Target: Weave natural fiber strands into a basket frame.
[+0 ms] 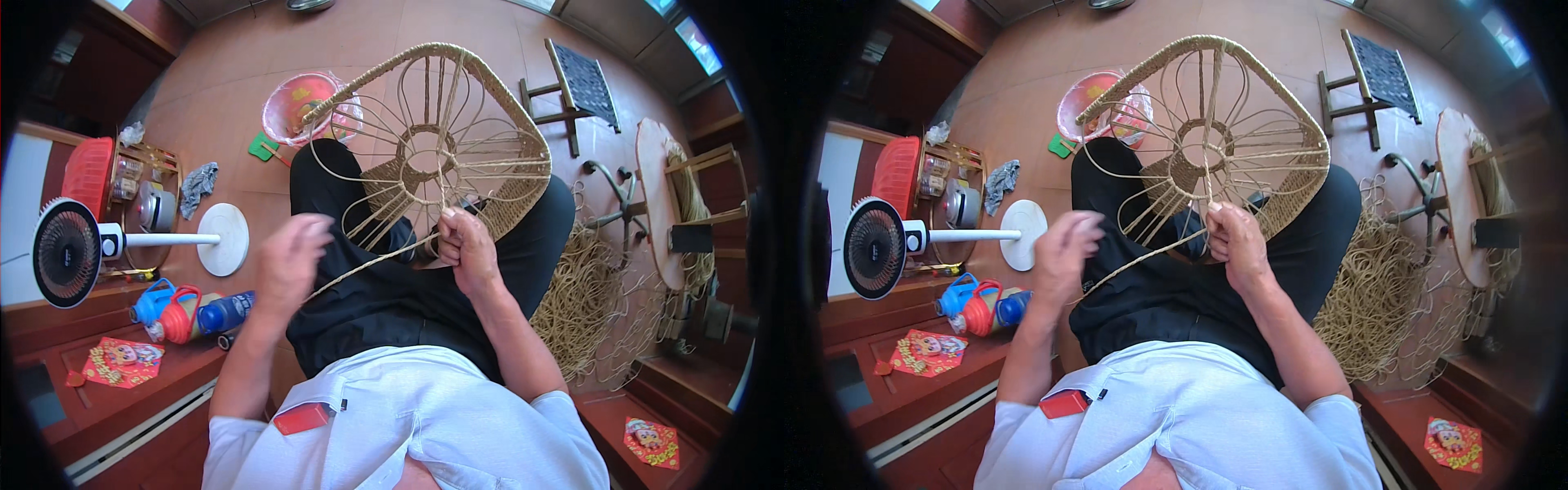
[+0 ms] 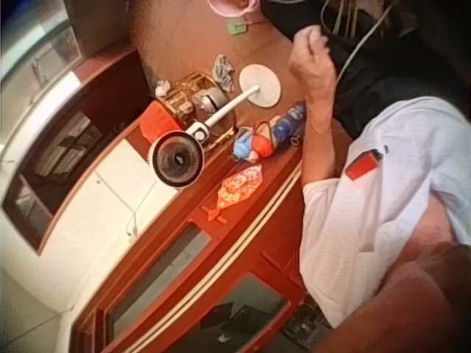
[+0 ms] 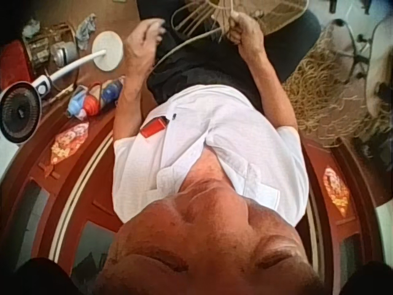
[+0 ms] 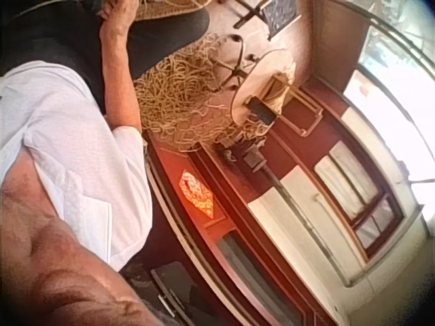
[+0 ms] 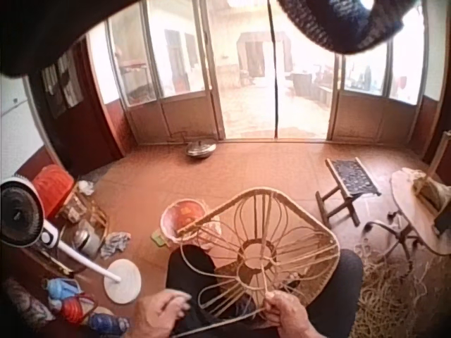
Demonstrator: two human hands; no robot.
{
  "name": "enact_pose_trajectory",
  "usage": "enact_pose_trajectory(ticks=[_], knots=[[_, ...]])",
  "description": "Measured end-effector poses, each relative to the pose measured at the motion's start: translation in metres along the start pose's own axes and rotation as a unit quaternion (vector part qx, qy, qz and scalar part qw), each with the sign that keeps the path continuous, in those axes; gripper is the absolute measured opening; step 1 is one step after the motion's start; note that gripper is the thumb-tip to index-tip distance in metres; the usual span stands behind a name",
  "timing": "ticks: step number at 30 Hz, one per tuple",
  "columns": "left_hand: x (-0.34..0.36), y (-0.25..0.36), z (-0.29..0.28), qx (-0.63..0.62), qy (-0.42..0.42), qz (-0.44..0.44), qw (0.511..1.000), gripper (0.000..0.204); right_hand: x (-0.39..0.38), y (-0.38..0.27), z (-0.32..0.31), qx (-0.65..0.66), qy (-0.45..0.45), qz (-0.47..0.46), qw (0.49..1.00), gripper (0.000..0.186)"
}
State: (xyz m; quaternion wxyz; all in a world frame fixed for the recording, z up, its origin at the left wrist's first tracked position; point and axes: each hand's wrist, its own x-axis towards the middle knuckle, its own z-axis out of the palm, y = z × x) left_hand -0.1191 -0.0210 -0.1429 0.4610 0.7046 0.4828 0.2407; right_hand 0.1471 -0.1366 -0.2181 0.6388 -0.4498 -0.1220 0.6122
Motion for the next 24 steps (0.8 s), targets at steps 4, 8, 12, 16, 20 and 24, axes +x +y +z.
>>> enact_pose_trajectory(ticks=[4,8,12,16,20,24], knots=[[0.039,0.037,0.095,-0.025,-0.099,0.093,0.99,0.045,-0.011,0.0,0.012,-0.063,0.016,-0.003,0.998,0.033],[0.054,0.056,0.136,-0.052,-0.13,0.029,0.99,0.045,-0.029,0.008,0.013,-0.125,0.03,-0.026,0.991,0.031],[0.058,0.032,0.146,0.051,-0.018,0.168,0.984,0.03,-0.036,0.009,0.007,-0.329,0.033,-0.185,0.926,0.022],[0.059,0.035,0.129,0.185,-0.014,0.236,0.954,0.019,-0.022,-0.037,0.015,-0.594,0.111,-0.469,0.644,0.017],[0.059,0.037,0.122,0.233,0.001,0.287,0.929,0.014,0.02,-0.077,0.021,-0.643,0.086,-0.557,0.519,0.028],[0.058,0.053,0.113,0.228,-0.068,0.292,0.926,0.011,0.051,-0.084,0.004,-0.656,0.029,-0.558,0.507,0.028]])
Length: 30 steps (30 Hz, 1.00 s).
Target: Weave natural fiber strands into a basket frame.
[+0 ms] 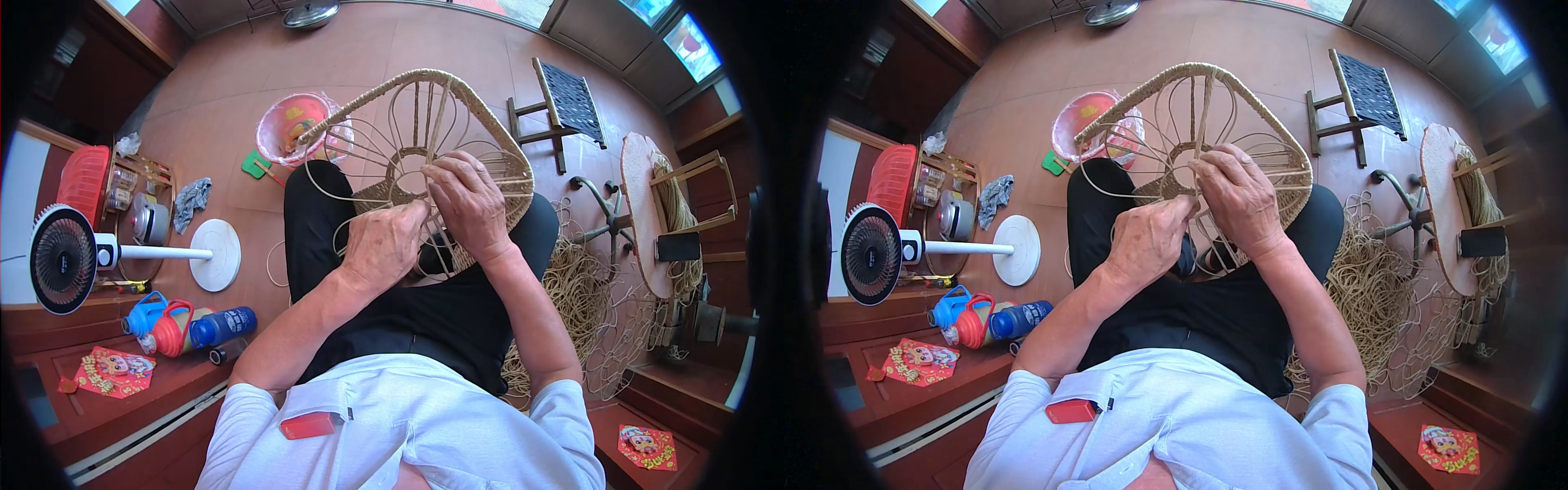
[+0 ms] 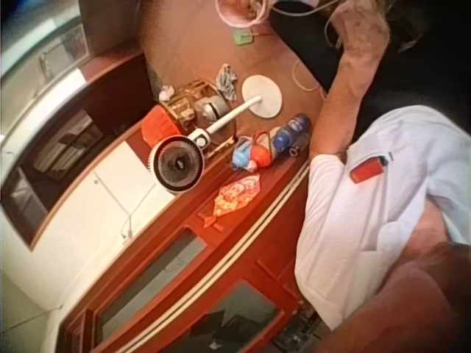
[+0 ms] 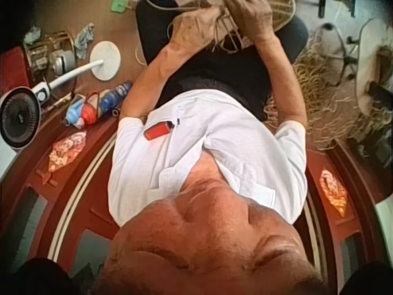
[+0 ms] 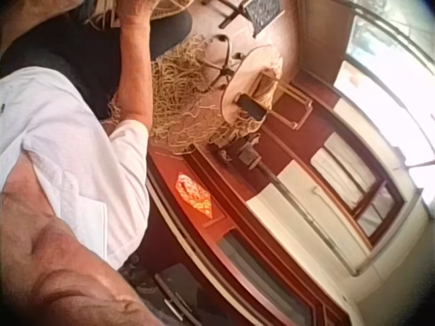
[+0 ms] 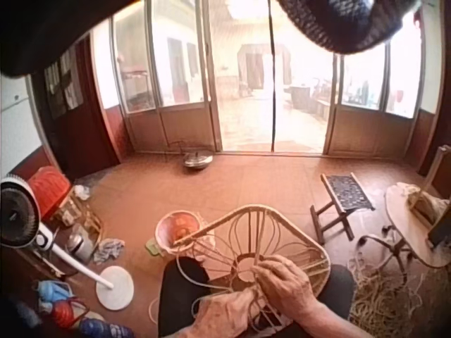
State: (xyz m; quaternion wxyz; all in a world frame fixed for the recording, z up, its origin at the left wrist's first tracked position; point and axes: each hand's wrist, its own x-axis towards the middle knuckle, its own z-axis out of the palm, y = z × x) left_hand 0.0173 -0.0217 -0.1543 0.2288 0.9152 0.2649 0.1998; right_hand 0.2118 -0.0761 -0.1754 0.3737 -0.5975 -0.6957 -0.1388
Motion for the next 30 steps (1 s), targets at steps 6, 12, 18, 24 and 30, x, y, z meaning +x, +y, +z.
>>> enact_pose_trajectory(ticks=[6,12,18,24,30], knots=[[0.008,0.005,-0.031,-0.021,-0.039,0.067,0.997,0.013,0.001,0.009,0.003,-0.035,-0.012,-0.017,0.999,0.026],[0.024,0.016,-0.073,-0.197,-0.106,0.025,0.974,0.022,0.006,0.016,0.012,-0.035,-0.01,0.002,0.999,0.018],[0.063,-0.002,-0.126,-0.184,-0.05,-0.012,0.982,0.032,0.011,0.019,0.021,-0.032,0.028,0.039,0.998,0.017],[0.098,-0.021,-0.13,-0.034,0.17,-0.071,0.982,0.027,0.012,0.016,0.022,-0.025,0.029,0.057,0.998,0.013],[0.08,-0.036,-0.087,0.147,0.308,0.062,0.938,0.014,0.01,0.019,0.019,-0.044,0.011,0.027,0.999,0.012]])
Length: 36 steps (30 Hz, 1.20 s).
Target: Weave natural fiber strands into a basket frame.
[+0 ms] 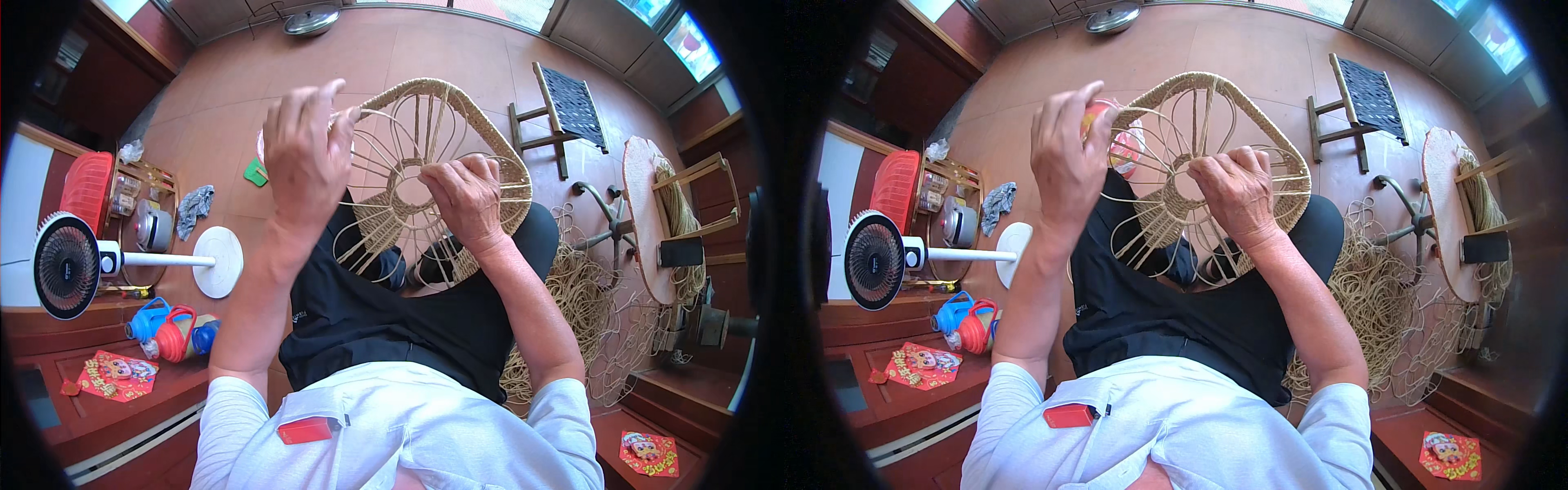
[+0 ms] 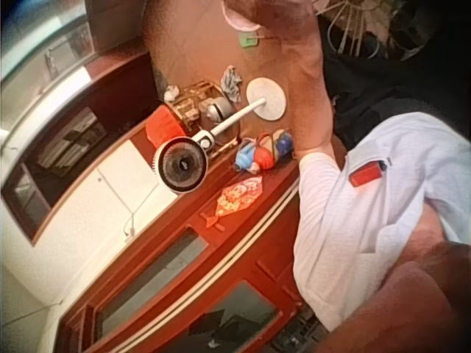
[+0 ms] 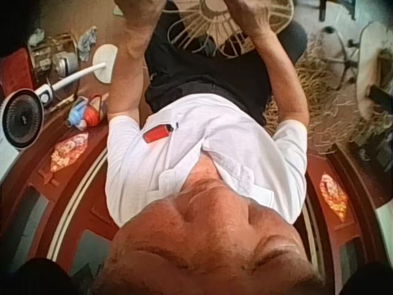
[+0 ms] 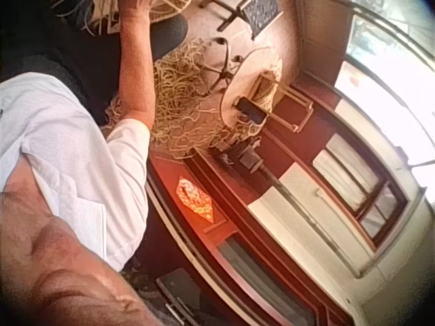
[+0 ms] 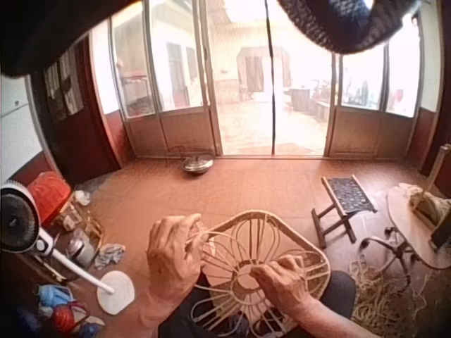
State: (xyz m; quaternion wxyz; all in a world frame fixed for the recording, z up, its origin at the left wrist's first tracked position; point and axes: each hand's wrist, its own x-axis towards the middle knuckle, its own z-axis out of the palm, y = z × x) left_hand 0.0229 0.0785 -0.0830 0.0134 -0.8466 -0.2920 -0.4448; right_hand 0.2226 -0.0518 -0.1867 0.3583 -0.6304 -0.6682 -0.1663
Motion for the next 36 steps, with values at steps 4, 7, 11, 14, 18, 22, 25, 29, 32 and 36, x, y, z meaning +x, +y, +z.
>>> enact_pose_trajectory(ticks=[4,7,11,14,18,22,25,29,32,36], knots=[[-0.061,0.027,0.003,-0.126,-0.042,-0.045,0.99,0.02,-0.001,0.001,-0.003,-0.003,-0.003,-0.018,1.0,0.014],[-0.106,0.049,0.019,-0.351,-0.157,-0.264,0.885,0.044,0.002,-0.002,-0.006,-0.035,-0.034,-0.036,0.998,0.017],[-0.118,0.068,0.029,-0.427,-0.192,-0.347,0.813,0.064,0.007,-0.007,-0.009,-0.053,-0.068,-0.032,0.996,0.023],[-0.116,0.071,0.04,-0.542,-0.179,-0.374,0.731,0.08,0.01,-0.007,-0.009,-0.06,-0.103,-0.016,0.993,0.027],[-0.122,0.078,0.052,-0.619,-0.13,-0.386,0.671,0.087,0.014,-0.004,-0.014,-0.023,-0.142,0.006,0.99,0.026],[-0.115,0.085,0.055,-0.673,-0.091,-0.425,0.598,0.088,0.02,0.002,-0.016,-0.005,-0.168,0.017,0.986,0.024],[-0.11,0.085,0.058,-0.705,-0.065,-0.454,0.541,0.086,0.022,0.005,-0.017,0.031,-0.164,0.014,0.986,0.023],[-0.103,0.086,0.064,-0.71,-0.063,-0.462,0.527,0.087,0.026,0.005,-0.021,0.05,-0.194,0.02,0.979,0.025],[-0.097,0.084,0.07,-0.672,-0.106,-0.472,0.561,0.086,0.025,0.01,-0.022,0.048,-0.203,0.01,0.978,0.026],[-0.093,0.08,0.071,-0.607,-0.172,-0.464,0.621,0.084,0.024,0.016,-0.023,0.058,-0.214,0.01,0.975,0.026]])
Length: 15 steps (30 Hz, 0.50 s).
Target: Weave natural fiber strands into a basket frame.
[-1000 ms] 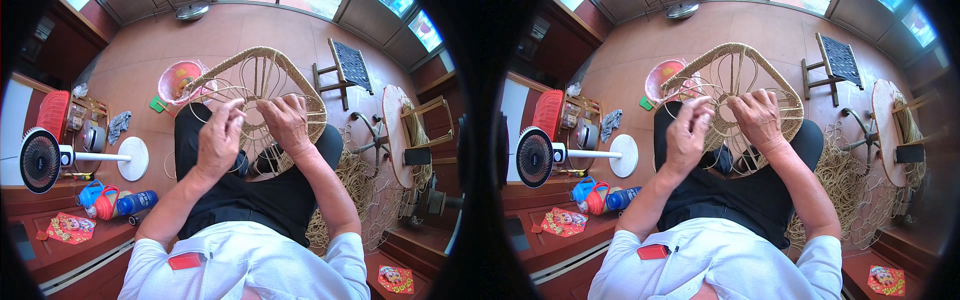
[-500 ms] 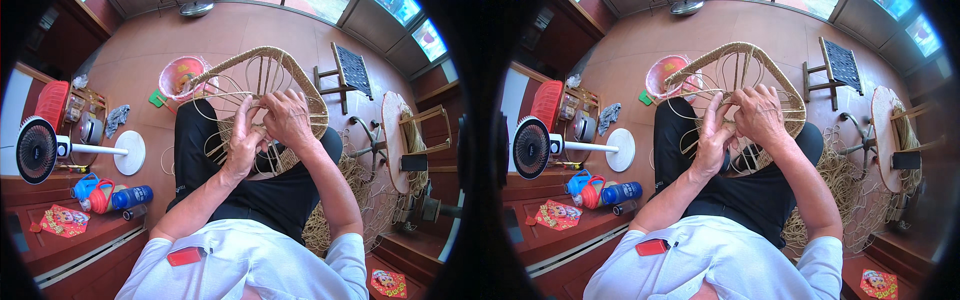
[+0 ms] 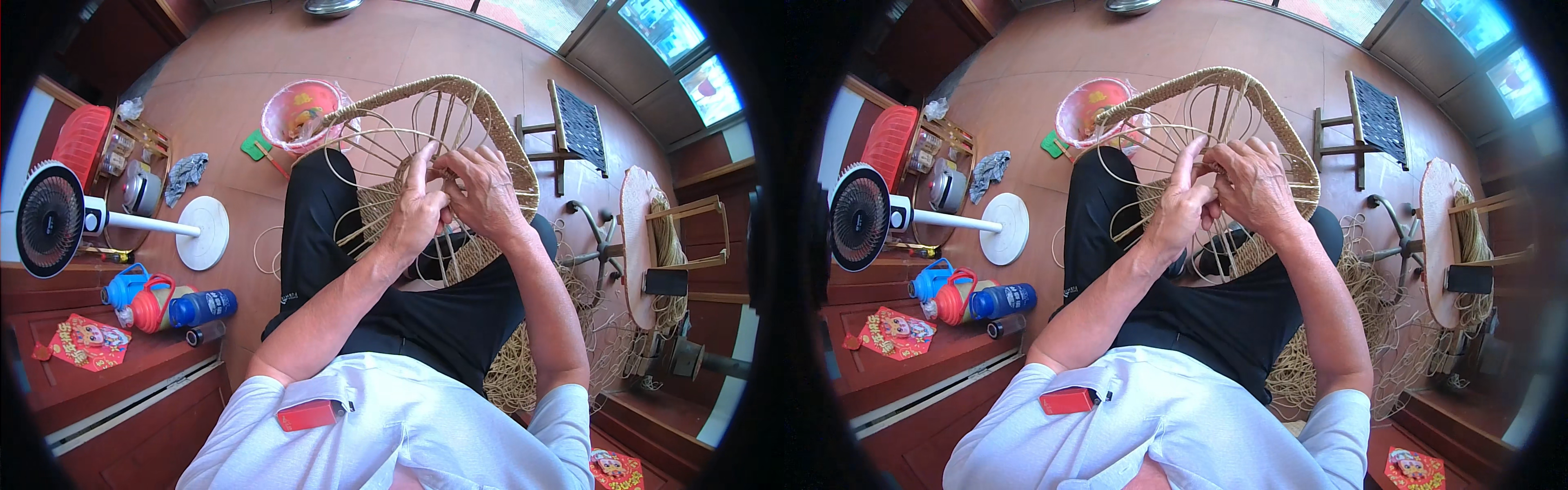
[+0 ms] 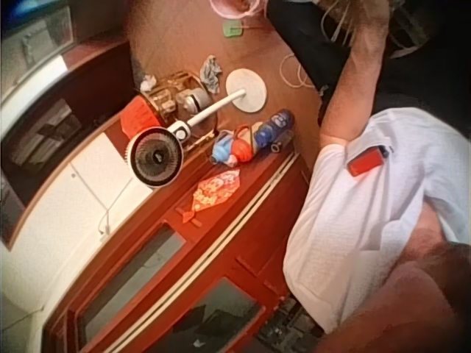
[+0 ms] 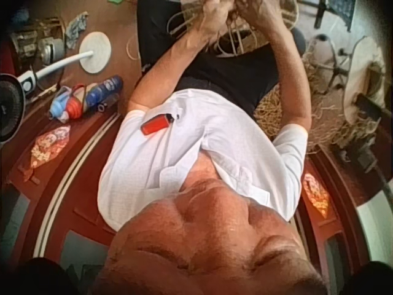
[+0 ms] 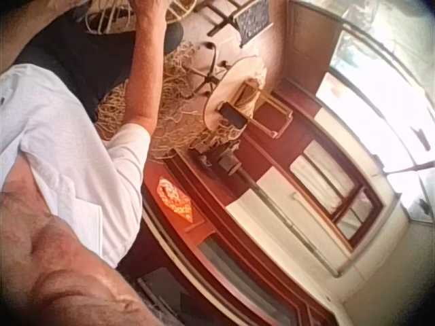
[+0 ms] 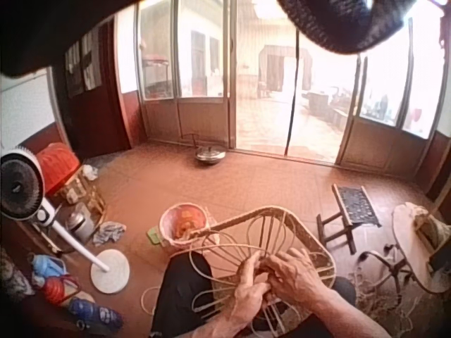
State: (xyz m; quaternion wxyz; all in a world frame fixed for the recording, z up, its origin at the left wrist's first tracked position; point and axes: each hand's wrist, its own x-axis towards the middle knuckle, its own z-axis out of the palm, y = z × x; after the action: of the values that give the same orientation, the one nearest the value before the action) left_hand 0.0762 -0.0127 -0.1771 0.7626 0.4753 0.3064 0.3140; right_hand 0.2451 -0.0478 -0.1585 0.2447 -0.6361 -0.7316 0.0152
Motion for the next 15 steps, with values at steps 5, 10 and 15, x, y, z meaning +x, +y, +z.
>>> enact_pose_trajectory(ticks=[5,10,15], knots=[[0.003,-0.014,-0.005,0.094,0.013,0.04,0.995,0.078,0.0,0.0,-0.002,0.013,-0.007,-0.007,1.0,0.025],[0.0,-0.008,0.0,0.343,0.073,0.156,0.923,0.055,-0.001,0.0,-0.007,0.005,-0.02,-0.009,1.0,0.027],[-0.043,0.0,-0.011,0.359,0.103,0.21,0.904,0.031,0.0,-0.001,0.001,-0.005,0.002,-0.023,1.0,0.024]])
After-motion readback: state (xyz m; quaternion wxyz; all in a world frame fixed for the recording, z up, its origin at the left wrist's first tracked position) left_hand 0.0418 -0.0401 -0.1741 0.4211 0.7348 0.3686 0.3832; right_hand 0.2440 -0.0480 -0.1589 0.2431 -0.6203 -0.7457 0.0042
